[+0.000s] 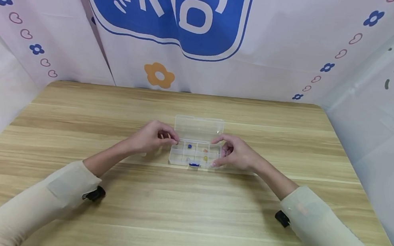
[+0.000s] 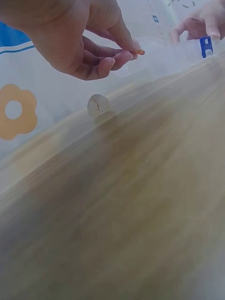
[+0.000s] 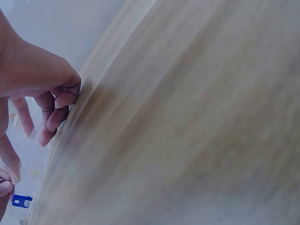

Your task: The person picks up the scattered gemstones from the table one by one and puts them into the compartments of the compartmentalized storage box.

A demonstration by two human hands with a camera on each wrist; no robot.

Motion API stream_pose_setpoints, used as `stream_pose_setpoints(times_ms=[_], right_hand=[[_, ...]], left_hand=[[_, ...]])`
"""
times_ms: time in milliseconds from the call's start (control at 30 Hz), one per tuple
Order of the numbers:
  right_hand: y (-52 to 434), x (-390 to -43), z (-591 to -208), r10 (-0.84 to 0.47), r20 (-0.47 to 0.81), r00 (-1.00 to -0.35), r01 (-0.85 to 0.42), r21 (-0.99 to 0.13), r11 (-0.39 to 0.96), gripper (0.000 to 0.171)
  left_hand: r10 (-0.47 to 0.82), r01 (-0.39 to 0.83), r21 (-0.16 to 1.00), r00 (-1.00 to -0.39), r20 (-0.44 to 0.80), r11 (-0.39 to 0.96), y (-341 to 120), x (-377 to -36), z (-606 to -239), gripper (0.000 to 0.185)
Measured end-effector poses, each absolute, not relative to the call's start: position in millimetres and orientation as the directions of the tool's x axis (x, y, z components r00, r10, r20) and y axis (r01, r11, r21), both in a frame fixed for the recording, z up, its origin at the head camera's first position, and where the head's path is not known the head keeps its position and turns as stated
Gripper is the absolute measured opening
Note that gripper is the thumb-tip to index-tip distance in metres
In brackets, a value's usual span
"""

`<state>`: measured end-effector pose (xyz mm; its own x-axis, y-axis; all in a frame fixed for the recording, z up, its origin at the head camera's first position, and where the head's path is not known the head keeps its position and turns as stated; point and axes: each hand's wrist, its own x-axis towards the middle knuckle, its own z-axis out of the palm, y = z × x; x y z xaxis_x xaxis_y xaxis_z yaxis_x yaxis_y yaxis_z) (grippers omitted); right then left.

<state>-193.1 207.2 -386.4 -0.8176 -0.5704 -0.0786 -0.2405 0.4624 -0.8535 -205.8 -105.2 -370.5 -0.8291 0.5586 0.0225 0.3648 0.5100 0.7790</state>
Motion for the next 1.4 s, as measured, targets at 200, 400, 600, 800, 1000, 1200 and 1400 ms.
stream_pose_setpoints(times_ms=[200, 400, 600, 800, 1000, 1200, 1400], right_hand=[[207, -193, -386, -0.576, -0.074, -0.814, -0.245, -0.856, 0.456, 0.058], [208, -194, -387, -0.574, -0.076, -0.815, -0.243, -0.855, 0.458, 0.059], [208, -193, -386, -0.578, -0.072, -0.813, -0.247, -0.856, 0.453, 0.058], [208, -193, -385, -0.582, -0.071, -0.81, -0.246, -0.86, 0.447, 0.058], [208, -192, -385, -0.578, -0.078, -0.812, -0.239, -0.859, 0.453, 0.058], [207, -191, -384, -0.579, -0.081, -0.811, -0.238, -0.859, 0.453, 0.059], [207, -191, -383, -0.579, -0.085, -0.811, -0.234, -0.86, 0.454, 0.059]], left_hand=[[0.554, 0.362, 0.779, -0.832, 0.022, 0.513, -104, -206, -370, 0.008], [0.556, 0.358, 0.788, -0.831, 0.024, 0.5, -105, -206, -368, 0.009], [0.552, 0.374, 0.787, -0.833, 0.052, 0.491, -115, -202, -363, 0.007], [0.544, 0.377, 0.772, -0.838, 0.05, 0.511, -130, -198, -359, 0.005], [0.556, 0.372, 0.766, -0.831, 0.022, 0.524, -147, -195, -361, 0.006], [0.582, 0.396, 0.758, -0.813, 0.028, 0.518, -159, -193, -363, 0.009], [0.603, 0.411, 0.754, -0.797, 0.025, 0.513, -167, -191, -366, 0.011]])
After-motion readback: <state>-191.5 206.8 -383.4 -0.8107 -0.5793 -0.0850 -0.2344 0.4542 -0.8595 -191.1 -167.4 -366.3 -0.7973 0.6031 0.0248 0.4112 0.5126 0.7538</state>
